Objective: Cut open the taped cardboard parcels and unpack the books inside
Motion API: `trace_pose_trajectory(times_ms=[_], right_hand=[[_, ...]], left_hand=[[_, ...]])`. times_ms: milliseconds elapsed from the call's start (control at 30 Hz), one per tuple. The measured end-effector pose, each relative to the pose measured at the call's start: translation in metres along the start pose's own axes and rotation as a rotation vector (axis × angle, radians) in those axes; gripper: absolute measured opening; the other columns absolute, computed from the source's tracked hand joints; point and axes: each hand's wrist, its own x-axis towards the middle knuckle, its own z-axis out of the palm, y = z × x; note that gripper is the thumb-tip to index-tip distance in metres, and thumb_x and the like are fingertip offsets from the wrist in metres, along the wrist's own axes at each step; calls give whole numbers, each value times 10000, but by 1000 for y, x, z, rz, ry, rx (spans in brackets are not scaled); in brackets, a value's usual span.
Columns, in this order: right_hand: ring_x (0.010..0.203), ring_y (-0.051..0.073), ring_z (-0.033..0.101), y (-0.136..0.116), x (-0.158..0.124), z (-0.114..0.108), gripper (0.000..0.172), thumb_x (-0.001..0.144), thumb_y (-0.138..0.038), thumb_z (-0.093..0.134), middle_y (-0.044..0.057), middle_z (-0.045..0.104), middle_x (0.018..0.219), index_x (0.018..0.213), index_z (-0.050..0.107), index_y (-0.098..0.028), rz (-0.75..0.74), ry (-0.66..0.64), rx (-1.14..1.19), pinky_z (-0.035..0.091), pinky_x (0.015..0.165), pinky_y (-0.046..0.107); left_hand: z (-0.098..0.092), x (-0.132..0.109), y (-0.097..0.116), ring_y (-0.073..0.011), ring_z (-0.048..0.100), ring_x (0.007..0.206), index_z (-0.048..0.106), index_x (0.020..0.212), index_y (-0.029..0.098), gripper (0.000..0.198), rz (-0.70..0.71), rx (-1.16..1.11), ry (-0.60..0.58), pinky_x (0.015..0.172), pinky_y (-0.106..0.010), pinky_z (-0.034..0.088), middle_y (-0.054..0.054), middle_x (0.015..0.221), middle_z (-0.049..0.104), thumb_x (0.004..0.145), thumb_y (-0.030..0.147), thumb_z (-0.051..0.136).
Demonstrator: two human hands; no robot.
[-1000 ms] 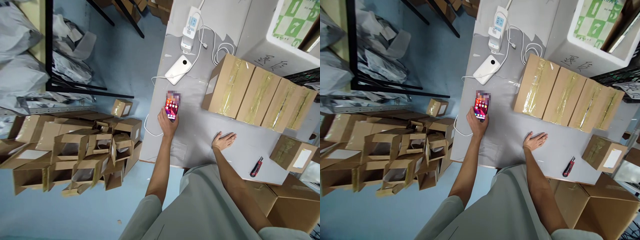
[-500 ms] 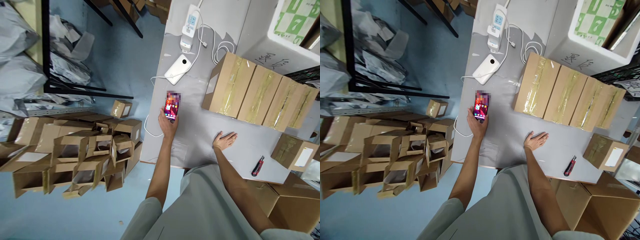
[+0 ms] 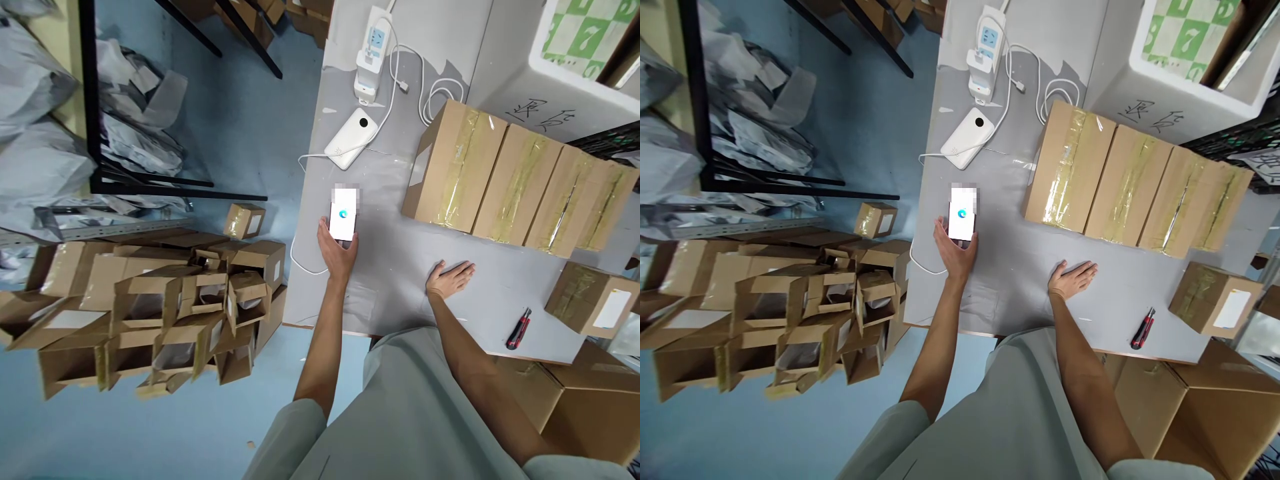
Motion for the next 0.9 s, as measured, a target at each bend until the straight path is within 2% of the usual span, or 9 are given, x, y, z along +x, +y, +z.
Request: trace_pose_trajectory(times_ms=[133,267,400,467,533,600,700,800,900], right_hand=[[1770,459,218,-3,0,-3,910,1100,-569,394,373,248,1857,1803,266,-6,9,-9,-2,295,1360,764],[1776,455,195,-3,0,-3,921,1101,-570,403,374,239,1860,1800,262,13,6,-14,-10,278,1375,746],[1775,448,202,-1,1,-1,911,1108,-580,387,366,242,1862,1806,264,-7,0,-4,-6,283,1372,748],[1772,448,214,0,1,0,916,1108,-590,380,364,246,1862,1805,268,-6,-3,6,-3,286,1373,744],[1769,450,222,1,1,1,924,1107,-598,378,362,249,1863,1804,269,0,-7,14,-6,286,1377,736],[1767,451,229,1,2,1,918,1108,-597,377,358,249,1865,1806,271,-9,-5,18,-11,288,1375,738],[1770,452,223,-1,2,-1,919,1107,-593,381,355,240,1868,1809,268,-10,-2,9,-13,279,1381,733],[1776,452,199,-1,2,-2,930,1106,-590,384,358,230,1869,1809,254,4,4,-5,-11,264,1386,733],[1779,447,195,0,2,-1,924,1105,-586,380,352,232,1871,1811,249,-4,3,2,-12,264,1383,741]], left_hand=[[3,-4,4,-399,444,1684,201,1810,128,1065,-20,16,2,1391,-597,385,-319,1786,425,1022,531,792],[8,-8,6,-394,433,1688,195,1800,85,1057,25,6,33,1398,-572,374,-338,1765,436,1042,560,758],[8,-12,9,-393,418,1692,204,1794,75,1086,27,-3,40,1397,-555,371,-343,1755,435,1043,665,721],[5,-9,9,-392,481,1641,213,1791,78,1088,9,-16,37,1358,-551,425,-344,1741,446,1049,724,677],[-1,-1,3,-369,596,1523,279,1765,73,974,-14,-32,57,1290,-529,498,-336,1662,529,1106,735,553],[-7,14,-8,-336,682,1390,429,1688,83,808,-38,-28,84,1235,-503,538,-295,1503,646,1169,700,382],[-13,41,-31,-329,709,1303,642,1488,130,745,-23,11,71,1216,-508,539,-234,1303,715,1193,668,221],[-13,59,-48,-335,701,1249,716,1367,162,757,32,28,17,1204,-522,531,-209,1210,710,1188,667,182],[-12,60,-55,-337,681,1225,718,1364,164,746,57,18,-17,1202,-537,514,-197,1176,686,1194,636,166]])
